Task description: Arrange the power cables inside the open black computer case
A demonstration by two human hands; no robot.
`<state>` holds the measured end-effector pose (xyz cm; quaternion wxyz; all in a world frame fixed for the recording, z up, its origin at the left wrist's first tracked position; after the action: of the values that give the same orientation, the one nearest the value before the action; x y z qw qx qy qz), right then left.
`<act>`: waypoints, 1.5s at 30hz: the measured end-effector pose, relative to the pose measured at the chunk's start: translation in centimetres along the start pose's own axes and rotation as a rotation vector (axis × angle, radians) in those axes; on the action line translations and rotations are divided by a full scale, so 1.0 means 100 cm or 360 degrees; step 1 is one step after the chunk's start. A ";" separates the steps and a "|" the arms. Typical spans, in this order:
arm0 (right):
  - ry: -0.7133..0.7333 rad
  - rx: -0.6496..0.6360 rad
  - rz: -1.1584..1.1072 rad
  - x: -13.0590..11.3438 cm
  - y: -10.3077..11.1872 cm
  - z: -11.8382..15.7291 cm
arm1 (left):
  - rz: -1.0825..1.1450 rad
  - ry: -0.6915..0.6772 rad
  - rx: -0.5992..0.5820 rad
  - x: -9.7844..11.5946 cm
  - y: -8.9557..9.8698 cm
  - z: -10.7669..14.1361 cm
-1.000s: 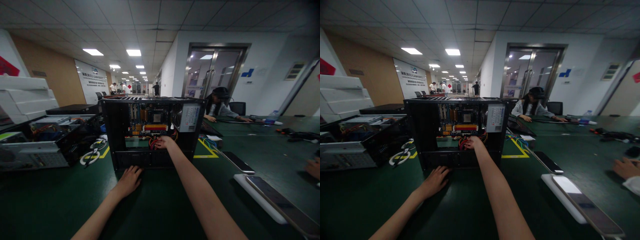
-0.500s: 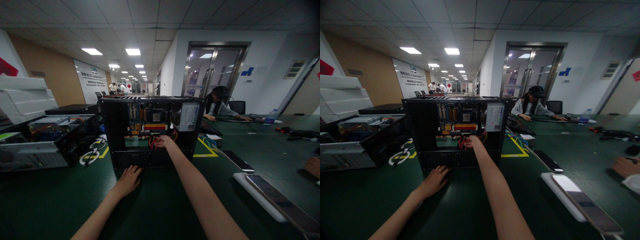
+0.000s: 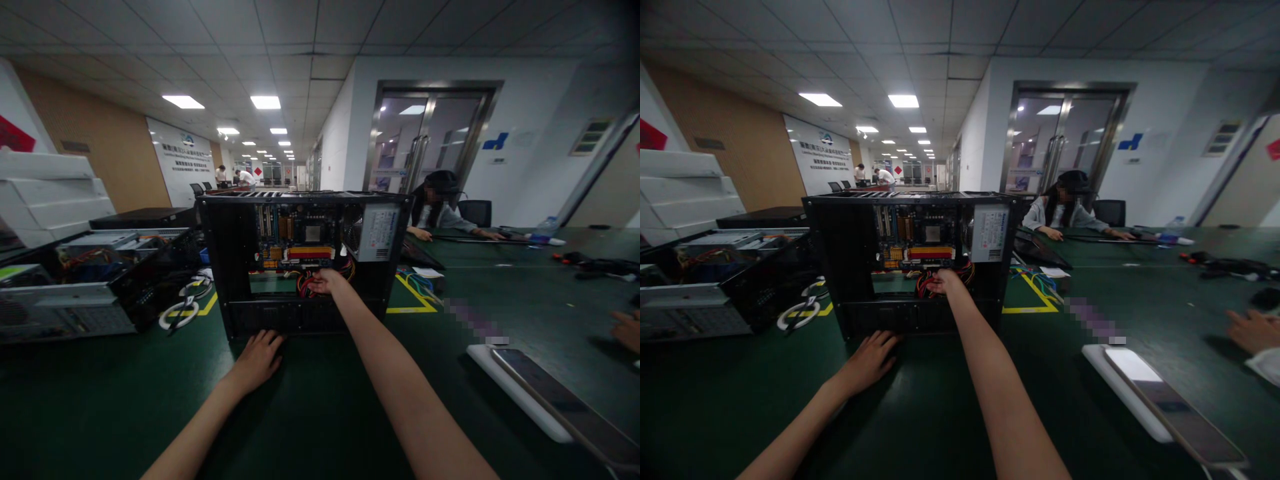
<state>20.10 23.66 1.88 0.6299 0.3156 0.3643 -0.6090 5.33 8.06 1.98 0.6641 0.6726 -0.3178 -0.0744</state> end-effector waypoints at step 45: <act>0.0120 -0.0019 0.0011 -0.007 0.000 0.002 | -0.0011 0.0004 -0.0022 0.002 0.002 -0.001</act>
<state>20.11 23.86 2.54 0.6197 0.3359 0.3904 -0.5922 5.49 8.04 2.27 0.6689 0.6692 -0.3142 -0.0780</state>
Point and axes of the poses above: each hand's wrist, its own z-axis away from the middle knuckle, its own y-axis out of the back of the hand, x = y × z, the point moved 10 cm from there along -z, towards the middle knuckle, and after that the axes turned 15 degrees about z, right-handed, at the moved point
